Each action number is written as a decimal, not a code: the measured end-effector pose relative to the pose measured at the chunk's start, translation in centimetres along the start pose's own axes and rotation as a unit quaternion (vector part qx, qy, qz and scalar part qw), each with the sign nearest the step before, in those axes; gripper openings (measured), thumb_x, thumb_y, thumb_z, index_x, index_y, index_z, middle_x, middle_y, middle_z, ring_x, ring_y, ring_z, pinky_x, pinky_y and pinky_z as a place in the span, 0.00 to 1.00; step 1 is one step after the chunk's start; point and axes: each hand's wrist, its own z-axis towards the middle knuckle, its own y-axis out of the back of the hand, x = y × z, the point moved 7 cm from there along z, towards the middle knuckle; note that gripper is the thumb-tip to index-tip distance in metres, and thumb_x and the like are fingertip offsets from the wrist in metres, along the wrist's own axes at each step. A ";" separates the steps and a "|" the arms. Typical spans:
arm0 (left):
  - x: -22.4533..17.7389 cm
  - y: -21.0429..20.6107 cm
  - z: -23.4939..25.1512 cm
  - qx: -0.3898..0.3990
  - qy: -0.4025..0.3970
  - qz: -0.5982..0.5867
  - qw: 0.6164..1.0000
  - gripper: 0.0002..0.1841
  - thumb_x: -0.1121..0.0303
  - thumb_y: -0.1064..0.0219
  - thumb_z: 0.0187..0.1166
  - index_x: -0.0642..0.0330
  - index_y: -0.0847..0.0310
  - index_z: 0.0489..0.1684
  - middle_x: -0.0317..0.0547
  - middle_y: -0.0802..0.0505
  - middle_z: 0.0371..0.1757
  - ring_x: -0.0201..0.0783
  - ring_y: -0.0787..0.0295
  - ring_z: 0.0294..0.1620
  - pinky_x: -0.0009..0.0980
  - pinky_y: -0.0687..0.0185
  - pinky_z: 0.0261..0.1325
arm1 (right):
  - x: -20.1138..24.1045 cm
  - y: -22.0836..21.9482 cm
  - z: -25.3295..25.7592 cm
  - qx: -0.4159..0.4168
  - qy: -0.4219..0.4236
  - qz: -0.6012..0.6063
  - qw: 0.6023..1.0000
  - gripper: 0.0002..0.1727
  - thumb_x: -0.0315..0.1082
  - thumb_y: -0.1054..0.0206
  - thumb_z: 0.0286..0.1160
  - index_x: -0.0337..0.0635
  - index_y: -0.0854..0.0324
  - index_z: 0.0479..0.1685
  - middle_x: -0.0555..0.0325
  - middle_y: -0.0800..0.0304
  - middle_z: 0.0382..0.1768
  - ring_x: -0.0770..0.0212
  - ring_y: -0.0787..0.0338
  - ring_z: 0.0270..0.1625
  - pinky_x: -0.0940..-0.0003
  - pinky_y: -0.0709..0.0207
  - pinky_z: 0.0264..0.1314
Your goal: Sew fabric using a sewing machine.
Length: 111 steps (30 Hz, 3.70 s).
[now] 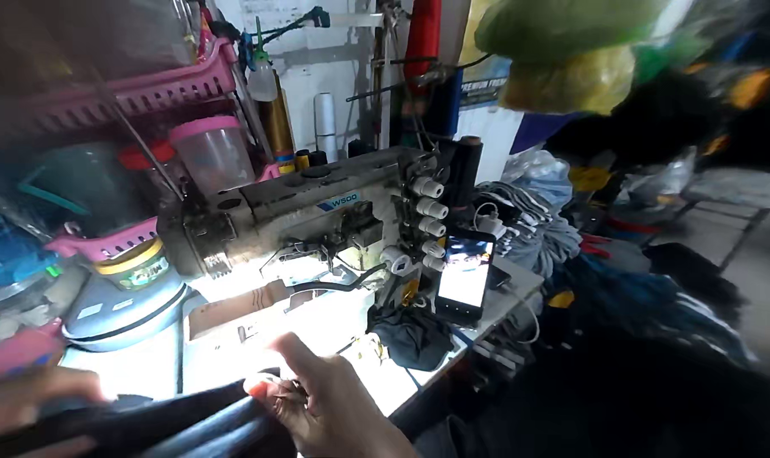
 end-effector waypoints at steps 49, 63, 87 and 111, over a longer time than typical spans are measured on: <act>12.1 -12.8 14.4 -0.199 0.100 0.018 0.975 0.09 0.67 0.30 0.78 0.65 0.12 0.32 0.56 0.07 0.37 0.54 0.08 0.42 0.54 0.16 0.48 | -11.4 -6.8 -4.6 0.104 -0.399 0.296 0.862 0.07 0.38 0.35 0.81 0.46 0.19 0.43 0.76 0.19 0.23 0.81 0.24 0.18 0.83 0.26 0.21; 4.0 -8.3 -1.5 -0.195 -0.097 -0.074 0.973 0.22 0.51 0.45 0.90 0.52 0.17 0.27 0.33 0.14 0.28 0.24 0.16 0.37 0.32 0.25 0.64 | -6.1 -4.1 3.5 0.119 0.032 -0.060 0.991 0.13 0.40 0.38 0.79 0.46 0.09 0.46 0.60 0.08 0.36 0.66 0.09 0.40 0.63 0.14 0.43; 8.8 -13.0 8.9 -0.175 0.159 0.135 0.962 0.10 0.66 0.24 0.71 0.54 0.10 0.47 0.50 0.05 0.39 0.51 0.08 0.47 0.60 0.31 0.70 | -7.6 -1.3 4.3 -0.010 -0.256 0.265 0.929 0.08 0.21 0.37 0.75 0.41 0.20 0.48 0.69 0.18 0.26 0.77 0.19 0.25 0.82 0.23 0.28; 7.6 -14.8 6.1 -0.156 0.065 0.286 0.943 0.31 0.79 0.25 0.59 0.32 0.08 0.60 0.44 0.08 0.48 0.50 0.10 0.51 0.62 0.26 0.58 | -10.2 -6.2 -6.6 0.061 -0.311 0.254 0.914 0.08 0.39 0.36 0.81 0.44 0.19 0.44 0.78 0.24 0.22 0.81 0.27 0.20 0.81 0.28 0.24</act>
